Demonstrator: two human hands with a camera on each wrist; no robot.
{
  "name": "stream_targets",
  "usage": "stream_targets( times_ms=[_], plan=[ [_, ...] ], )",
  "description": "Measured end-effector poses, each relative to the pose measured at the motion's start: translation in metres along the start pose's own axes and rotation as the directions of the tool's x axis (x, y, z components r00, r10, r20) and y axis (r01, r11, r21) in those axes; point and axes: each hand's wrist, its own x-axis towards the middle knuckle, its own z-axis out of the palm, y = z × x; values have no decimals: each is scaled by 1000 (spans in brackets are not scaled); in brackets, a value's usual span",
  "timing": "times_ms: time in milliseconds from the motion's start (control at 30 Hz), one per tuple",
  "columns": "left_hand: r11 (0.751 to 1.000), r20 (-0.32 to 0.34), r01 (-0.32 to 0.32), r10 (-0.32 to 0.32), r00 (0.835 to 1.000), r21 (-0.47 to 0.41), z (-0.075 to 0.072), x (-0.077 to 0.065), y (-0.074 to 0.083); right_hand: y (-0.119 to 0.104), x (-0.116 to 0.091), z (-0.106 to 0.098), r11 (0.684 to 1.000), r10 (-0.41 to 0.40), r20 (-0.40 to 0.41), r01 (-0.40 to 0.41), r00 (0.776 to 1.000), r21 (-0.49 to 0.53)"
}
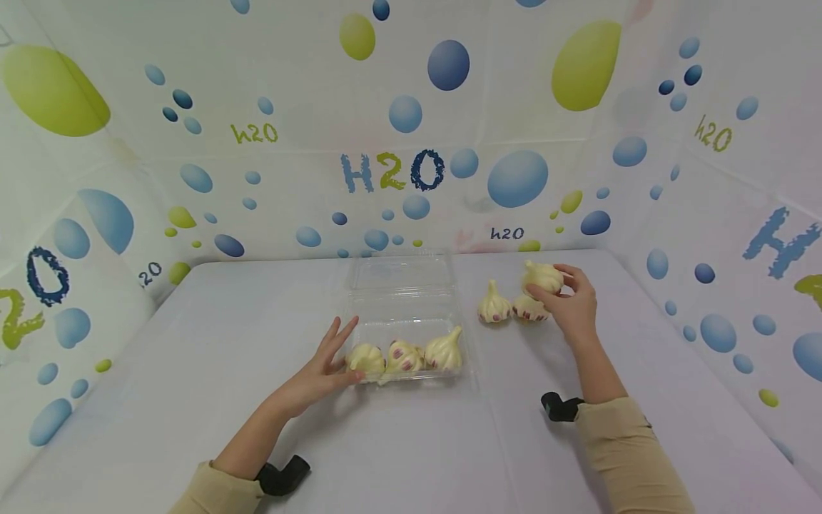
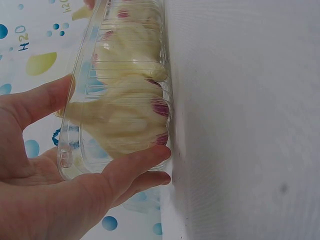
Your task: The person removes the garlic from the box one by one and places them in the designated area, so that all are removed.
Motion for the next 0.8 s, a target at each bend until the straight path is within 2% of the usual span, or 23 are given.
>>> stream_targets(
  times_ms=[133,167,367,500,533,600,733,800],
  plan=[
    [1000,1,0,0,1000,-1,0,-1,1,3,4,-5,999,43,-34,-43,998,6],
    [1000,1,-1,1,1000,-2,0,-1,1,1,4,-6,998,56,-38,-57,998,-40],
    [1000,4,-4,4,1000,-8,0,-1,2,4,7,-14,990,125,-63,-129,990,-64],
    [1000,4,-2,2,1000,-3,0,0,0,7,8,-19,989,148,-87,-147,985,14],
    [1000,4,-4,4,1000,0,0,0,0,11,10,-21,987,149,-91,-143,985,71],
    [1000,3,-1,1,1000,0,0,0,0,14,12,-23,981,171,-96,-159,981,113],
    [1000,3,0,0,1000,2,0,0,0,16,13,-26,972,214,-101,-201,972,124],
    [1000,3,2,-2,1000,1,0,0,1,14,13,-27,972,230,-103,-223,968,77]
  ],
)
